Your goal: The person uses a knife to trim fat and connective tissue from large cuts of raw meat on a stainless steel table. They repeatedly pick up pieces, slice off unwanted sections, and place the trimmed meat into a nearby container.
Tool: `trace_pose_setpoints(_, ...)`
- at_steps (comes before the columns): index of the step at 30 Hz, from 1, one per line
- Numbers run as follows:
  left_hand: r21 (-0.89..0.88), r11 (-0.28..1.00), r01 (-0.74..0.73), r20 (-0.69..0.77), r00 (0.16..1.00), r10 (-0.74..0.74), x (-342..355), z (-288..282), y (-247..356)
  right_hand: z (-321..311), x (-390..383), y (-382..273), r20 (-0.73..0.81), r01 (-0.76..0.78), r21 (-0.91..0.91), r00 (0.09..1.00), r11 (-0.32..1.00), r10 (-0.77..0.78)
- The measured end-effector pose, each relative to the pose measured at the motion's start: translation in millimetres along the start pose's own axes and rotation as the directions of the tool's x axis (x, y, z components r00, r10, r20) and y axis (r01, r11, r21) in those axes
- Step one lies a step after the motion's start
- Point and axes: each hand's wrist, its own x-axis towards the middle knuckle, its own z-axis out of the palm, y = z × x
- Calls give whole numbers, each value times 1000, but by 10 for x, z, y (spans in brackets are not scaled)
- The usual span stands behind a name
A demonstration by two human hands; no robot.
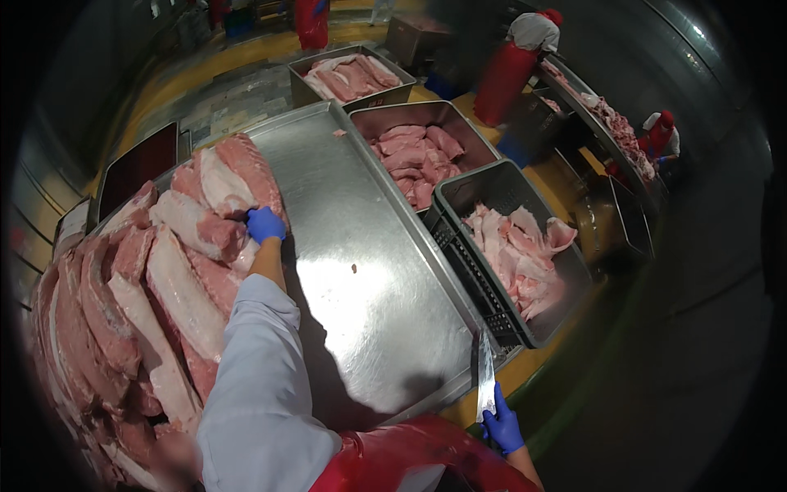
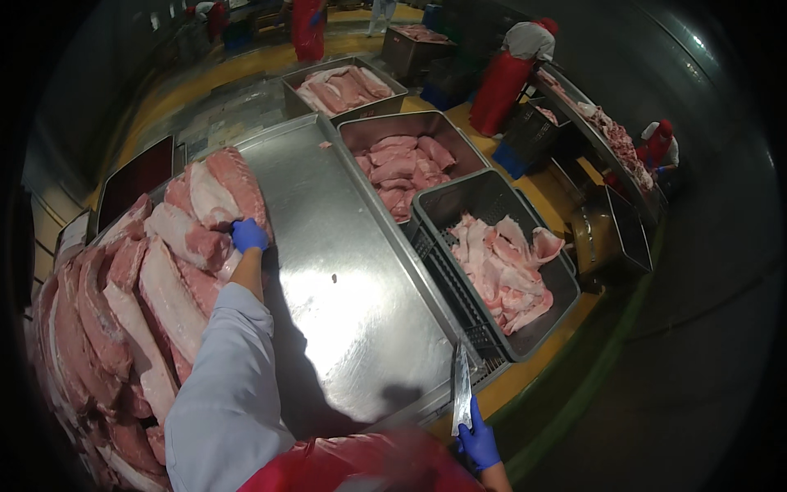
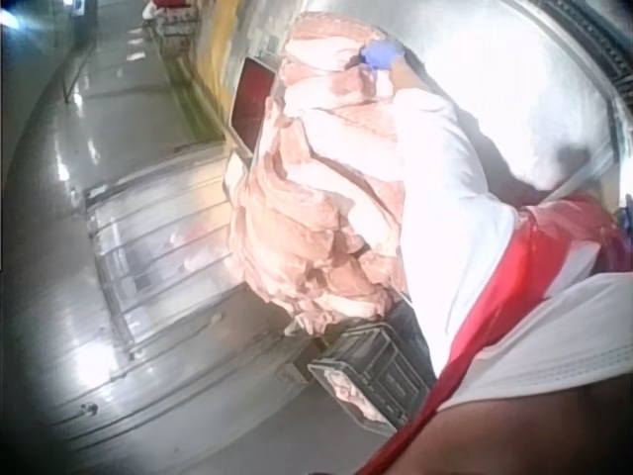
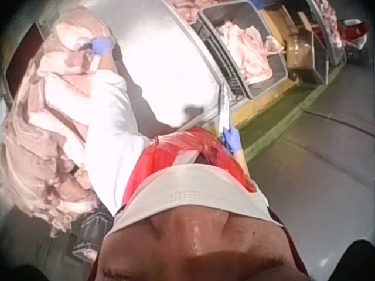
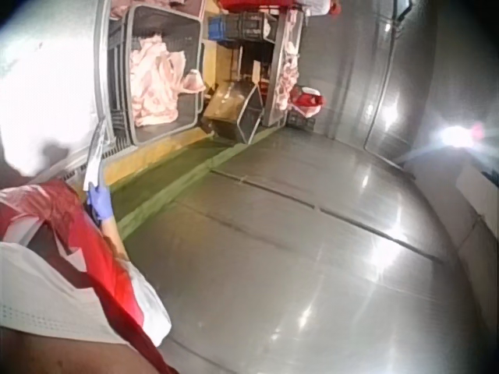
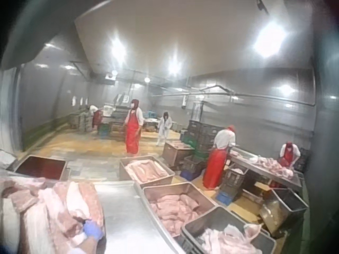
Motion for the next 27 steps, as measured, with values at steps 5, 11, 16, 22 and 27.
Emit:
trace_pose_setpoints(5, -176, 978, -116, 6, 993, 119, -1184, -294, 75, 125, 127, 111, -74, 194, 66, 979, 979, -189)
trace_pose_setpoints(11, -363, 921, -143, 173, 961, 217, -2698, -649, -258, 187, 1193, -112, 155, 580, -87, 811, 810, -564)
trace_pose_setpoints(16, -521, 853, -32, 532, 769, 354, -2484, -1897, -796, 195, 1457, -629, 333, 524, 162, 769, 836, -546)
trace_pose_setpoints(22, -287, 829, -479, 370, 743, 558, -1372, -4466, 620, 146, 1348, -574, 400, 409, 332, 755, 850, -520)
trace_pose_setpoints(27, -647, 676, -352, 102, 839, 535, -1556, -4195, 1124, -166, 1472, -81, 279, 339, 442, 828, 831, -486)
